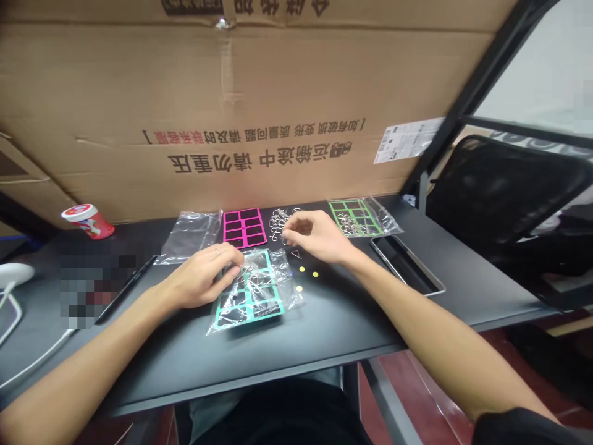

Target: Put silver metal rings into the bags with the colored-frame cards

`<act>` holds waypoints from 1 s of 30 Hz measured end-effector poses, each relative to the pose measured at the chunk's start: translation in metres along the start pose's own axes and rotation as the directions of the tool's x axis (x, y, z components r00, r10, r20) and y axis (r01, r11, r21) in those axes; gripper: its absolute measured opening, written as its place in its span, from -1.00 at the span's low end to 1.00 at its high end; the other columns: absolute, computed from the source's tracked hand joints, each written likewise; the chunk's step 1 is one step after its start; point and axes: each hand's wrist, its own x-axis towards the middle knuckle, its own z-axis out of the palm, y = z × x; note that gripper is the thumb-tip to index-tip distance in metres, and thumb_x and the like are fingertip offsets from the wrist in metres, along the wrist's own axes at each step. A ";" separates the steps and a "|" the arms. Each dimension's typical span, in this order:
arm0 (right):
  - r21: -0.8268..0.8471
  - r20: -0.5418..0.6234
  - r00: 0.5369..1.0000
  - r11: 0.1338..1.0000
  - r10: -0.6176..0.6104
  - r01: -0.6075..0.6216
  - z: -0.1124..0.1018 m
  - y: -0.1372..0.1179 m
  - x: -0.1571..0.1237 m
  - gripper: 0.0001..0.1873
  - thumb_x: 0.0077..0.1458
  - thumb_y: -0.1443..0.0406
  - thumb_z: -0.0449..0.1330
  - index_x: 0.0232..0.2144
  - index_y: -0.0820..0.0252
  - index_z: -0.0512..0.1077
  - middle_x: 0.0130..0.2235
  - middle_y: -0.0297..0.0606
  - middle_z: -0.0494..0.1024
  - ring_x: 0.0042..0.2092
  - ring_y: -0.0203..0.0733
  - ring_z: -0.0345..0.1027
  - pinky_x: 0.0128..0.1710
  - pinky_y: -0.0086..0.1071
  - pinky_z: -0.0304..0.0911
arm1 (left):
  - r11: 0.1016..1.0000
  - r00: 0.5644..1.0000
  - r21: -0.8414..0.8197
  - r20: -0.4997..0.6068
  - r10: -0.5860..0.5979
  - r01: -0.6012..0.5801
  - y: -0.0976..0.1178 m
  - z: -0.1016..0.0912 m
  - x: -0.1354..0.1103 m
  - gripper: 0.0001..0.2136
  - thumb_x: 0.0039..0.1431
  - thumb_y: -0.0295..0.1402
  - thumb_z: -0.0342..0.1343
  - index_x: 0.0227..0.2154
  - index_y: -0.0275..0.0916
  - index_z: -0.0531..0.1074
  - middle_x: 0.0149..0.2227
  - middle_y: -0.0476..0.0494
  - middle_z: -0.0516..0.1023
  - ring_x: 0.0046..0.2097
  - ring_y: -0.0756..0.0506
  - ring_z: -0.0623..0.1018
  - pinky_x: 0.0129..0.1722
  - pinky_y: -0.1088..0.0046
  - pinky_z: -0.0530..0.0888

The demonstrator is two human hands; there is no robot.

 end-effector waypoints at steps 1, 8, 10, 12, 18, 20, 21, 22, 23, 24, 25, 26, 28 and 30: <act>-0.011 -0.025 1.000 1.000 0.003 -0.003 0.000 0.003 0.001 -0.82 0.22 0.17 0.39 -0.26 0.17 0.62 -0.32 -0.23 0.72 -0.29 -0.09 0.63 -0.20 -0.20 0.55 | 1.000 1.000 0.003 0.001 0.000 0.000 0.000 0.000 0.000 -0.92 0.54 -0.41 -0.03 -0.09 -0.21 0.36 -0.13 -0.15 0.56 -0.11 -0.14 0.53 -0.06 0.25 0.50; -0.409 -0.166 0.969 0.907 -0.184 0.102 -0.005 0.009 0.002 -0.82 0.22 0.30 0.30 -0.14 0.15 0.65 -0.10 -0.16 0.77 -0.13 -0.03 0.67 -0.02 -0.14 0.54 | 1.000 1.000 0.015 0.001 0.010 -0.010 0.000 0.000 0.000 -0.93 0.54 -0.41 -0.03 -0.09 -0.20 0.35 -0.14 -0.15 0.56 -0.12 -0.14 0.53 -0.07 0.27 0.50; -0.451 -0.012 0.988 0.882 -0.155 0.133 -0.008 0.005 0.001 -0.90 0.20 0.32 0.28 -0.26 0.14 0.63 -0.25 -0.24 0.75 -0.27 -0.11 0.62 -0.19 -0.25 0.49 | 1.000 1.000 0.019 0.000 0.018 -0.018 0.000 0.001 0.000 -0.93 0.54 -0.41 -0.03 -0.09 -0.20 0.35 -0.14 -0.15 0.56 -0.13 -0.14 0.53 -0.07 0.26 0.50; -0.448 0.196 0.979 0.882 -0.064 0.147 -0.012 0.001 -0.001 -0.91 0.21 0.33 0.27 -0.33 0.13 0.60 -0.38 -0.32 0.70 -0.37 -0.18 0.57 -0.31 -0.33 0.41 | 1.000 1.000 0.023 -0.001 0.021 -0.020 0.000 0.001 0.000 -0.93 0.53 -0.42 -0.03 -0.09 -0.20 0.35 -0.14 -0.15 0.57 -0.12 -0.14 0.54 -0.07 0.26 0.50; -0.481 0.208 0.972 0.854 -0.108 0.198 -0.012 -0.002 -0.003 -0.87 0.25 0.32 0.26 -0.27 0.14 0.64 -0.30 -0.27 0.74 -0.29 -0.15 0.59 -0.20 -0.31 0.39 | 1.000 1.000 0.015 -0.006 0.013 -0.013 0.000 0.000 0.000 -0.92 0.52 -0.42 -0.02 -0.10 -0.20 0.38 -0.15 -0.16 0.58 -0.14 -0.14 0.54 -0.09 0.27 0.50; -0.420 0.192 0.963 0.871 -0.188 0.254 -0.008 -0.005 -0.006 -0.86 0.29 0.29 0.26 -0.25 0.14 0.65 -0.29 -0.27 0.73 -0.31 -0.18 0.57 -0.20 -0.32 0.39 | 1.000 1.000 0.017 -0.003 0.009 -0.009 0.001 0.000 0.000 -0.91 0.52 -0.42 -0.02 -0.10 -0.20 0.38 -0.15 -0.16 0.58 -0.14 -0.14 0.54 -0.09 0.26 0.50; -0.363 0.215 0.952 0.887 -0.217 0.285 -0.005 -0.007 -0.007 -0.85 0.32 0.26 0.26 -0.24 0.14 0.65 -0.30 -0.28 0.73 -0.33 -0.20 0.56 -0.22 -0.34 0.40 | 1.000 1.000 0.017 0.000 0.007 -0.007 0.001 0.000 0.000 -0.91 0.52 -0.42 -0.02 -0.09 -0.20 0.38 -0.14 -0.16 0.58 -0.14 -0.14 0.54 -0.09 0.26 0.50; -0.302 0.263 0.935 0.900 -0.238 0.315 -0.001 -0.009 -0.009 -0.83 0.33 0.24 0.27 -0.20 0.14 0.66 -0.30 -0.28 0.73 -0.34 -0.22 0.54 -0.25 -0.35 0.40 | 1.000 1.000 0.016 0.002 0.007 -0.007 0.001 0.000 0.000 -0.91 0.53 -0.41 -0.02 -0.09 -0.21 0.38 -0.14 -0.16 0.58 -0.13 -0.14 0.54 -0.08 0.26 0.50; -0.249 0.337 0.908 0.906 -0.250 0.342 0.003 -0.011 -0.011 -0.81 0.35 0.21 0.29 -0.15 0.15 0.67 -0.27 -0.27 0.73 -0.36 -0.24 0.52 -0.27 -0.36 0.40 | 1.000 1.000 0.013 0.002 0.006 -0.006 0.001 0.000 0.000 -0.92 0.53 -0.41 -0.02 -0.08 -0.21 0.37 -0.13 -0.16 0.58 -0.12 -0.15 0.54 -0.08 0.26 0.50; -0.215 0.422 0.871 0.905 -0.252 0.366 0.007 -0.013 -0.013 -0.78 0.35 0.18 0.30 -0.09 0.15 0.67 -0.20 -0.24 0.73 -0.37 -0.25 0.50 -0.29 -0.36 0.40 | 1.000 1.000 0.010 0.001 0.005 -0.005 0.001 0.001 0.000 -0.92 0.53 -0.41 -0.02 -0.08 -0.20 0.37 -0.13 -0.16 0.58 -0.11 -0.15 0.55 -0.07 0.26 0.50; -0.201 0.503 0.828 0.898 -0.248 0.391 0.012 -0.014 -0.014 -0.75 0.35 0.16 0.32 -0.04 0.16 0.66 -0.13 -0.20 0.73 -0.37 -0.26 0.48 -0.30 -0.36 0.39 | 1.000 1.000 0.008 -0.001 0.005 -0.005 0.000 0.001 0.000 -0.92 0.53 -0.41 -0.02 -0.09 -0.20 0.37 -0.13 -0.16 0.58 -0.11 -0.15 0.54 -0.07 0.25 0.50; -0.202 0.570 0.786 0.887 -0.239 0.416 0.015 -0.016 -0.014 -0.72 0.36 0.14 0.32 -0.02 0.17 0.64 -0.07 -0.17 0.70 -0.34 -0.26 0.47 -0.28 -0.35 0.38 | 1.000 1.000 0.009 -0.002 0.005 -0.005 0.000 0.001 0.000 -0.92 0.54 -0.41 -0.03 -0.09 -0.20 0.36 -0.13 -0.16 0.58 -0.11 -0.15 0.54 -0.07 0.25 0.51; -0.230 0.642 0.735 0.860 -0.218 0.455 0.020 -0.018 -0.015 -0.76 0.39 0.14 0.30 -0.10 0.19 0.61 -0.07 -0.14 0.65 -0.25 -0.21 0.48 -0.23 -0.34 0.37 | 1.000 1.000 0.011 -0.001 0.005 -0.005 0.000 0.001 0.000 -0.92 0.54 -0.41 -0.03 -0.09 -0.20 0.36 -0.13 -0.16 0.58 -0.12 -0.14 0.54 -0.07 0.25 0.51; -0.263 0.650 0.733 0.846 -0.201 0.464 0.021 -0.020 -0.014 -0.82 0.40 0.20 0.27 -0.25 0.17 0.54 -0.19 -0.21 0.59 -0.21 -0.17 0.45 -0.21 -0.33 0.34 | 1.000 1.000 0.006 0.005 0.003 -0.003 0.000 0.001 0.000 -0.92 0.54 -0.40 -0.03 -0.09 -0.20 0.36 -0.13 -0.16 0.58 -0.12 -0.14 0.54 -0.07 0.24 0.51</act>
